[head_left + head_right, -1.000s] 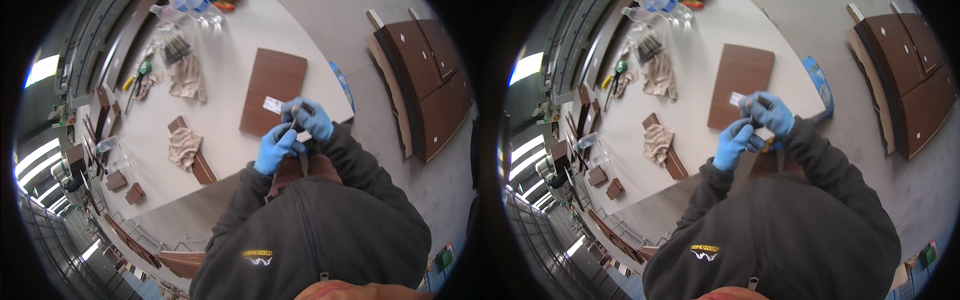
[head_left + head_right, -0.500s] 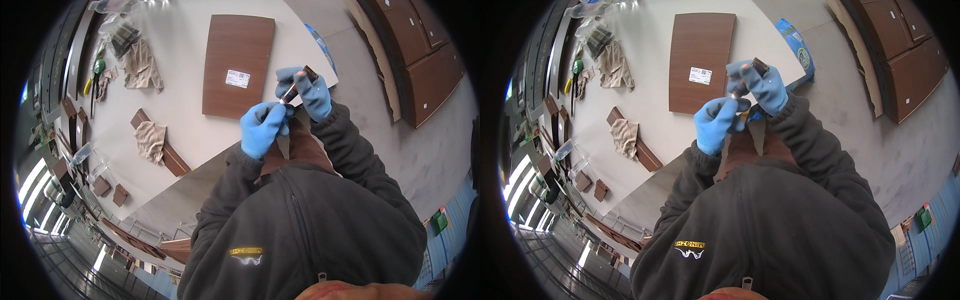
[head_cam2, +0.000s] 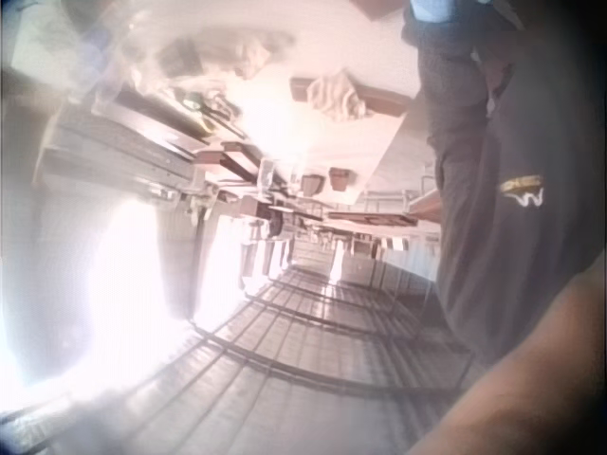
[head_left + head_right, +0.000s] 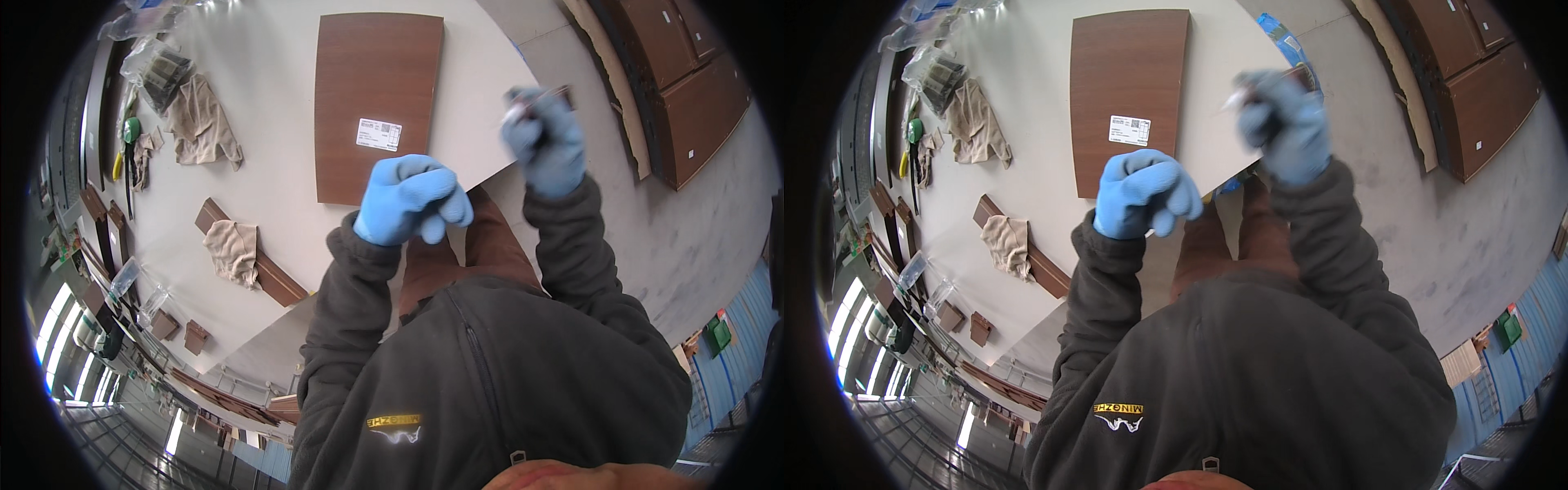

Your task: The person wipes a brown wood panel with a cloth, applies a small amount of paste from a tube to a label, places the panel on a stack, then returns to the table to wipe several additional panels with a cloth and water. The person handles multiple panels one at a time, wiping each surface and stacking them.

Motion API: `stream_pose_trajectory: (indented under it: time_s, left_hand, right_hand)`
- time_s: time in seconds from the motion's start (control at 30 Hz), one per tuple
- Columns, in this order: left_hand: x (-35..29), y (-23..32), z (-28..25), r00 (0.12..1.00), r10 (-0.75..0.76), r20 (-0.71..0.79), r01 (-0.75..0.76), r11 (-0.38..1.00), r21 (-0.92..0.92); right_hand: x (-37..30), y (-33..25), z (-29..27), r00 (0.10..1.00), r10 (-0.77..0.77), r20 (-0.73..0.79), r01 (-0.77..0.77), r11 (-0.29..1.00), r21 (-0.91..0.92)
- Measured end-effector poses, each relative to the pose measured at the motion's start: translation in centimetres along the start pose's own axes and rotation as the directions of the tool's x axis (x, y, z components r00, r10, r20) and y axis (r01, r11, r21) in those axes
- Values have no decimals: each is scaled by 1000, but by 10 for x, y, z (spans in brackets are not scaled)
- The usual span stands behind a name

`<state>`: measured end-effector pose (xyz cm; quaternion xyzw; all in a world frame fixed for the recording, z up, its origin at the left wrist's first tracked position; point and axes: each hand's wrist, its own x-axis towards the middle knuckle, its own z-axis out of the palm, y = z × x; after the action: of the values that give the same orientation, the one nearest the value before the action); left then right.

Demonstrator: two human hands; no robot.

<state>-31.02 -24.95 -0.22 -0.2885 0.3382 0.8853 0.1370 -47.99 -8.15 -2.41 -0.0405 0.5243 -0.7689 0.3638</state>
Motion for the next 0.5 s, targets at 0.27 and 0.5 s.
stream_pose_trajectory:
  time_s: [0.27,0.5]
  left_hand:
    - [85,15,-53,673,630,-388,-538,776,328]
    - [113,2,-74,556,771,-309,-692,636,341]
  right_hand:
    - [47,61,-13,996,-66,-53,58,990,-130]
    - [53,93,-16,967,-247,64,254,922,-291]
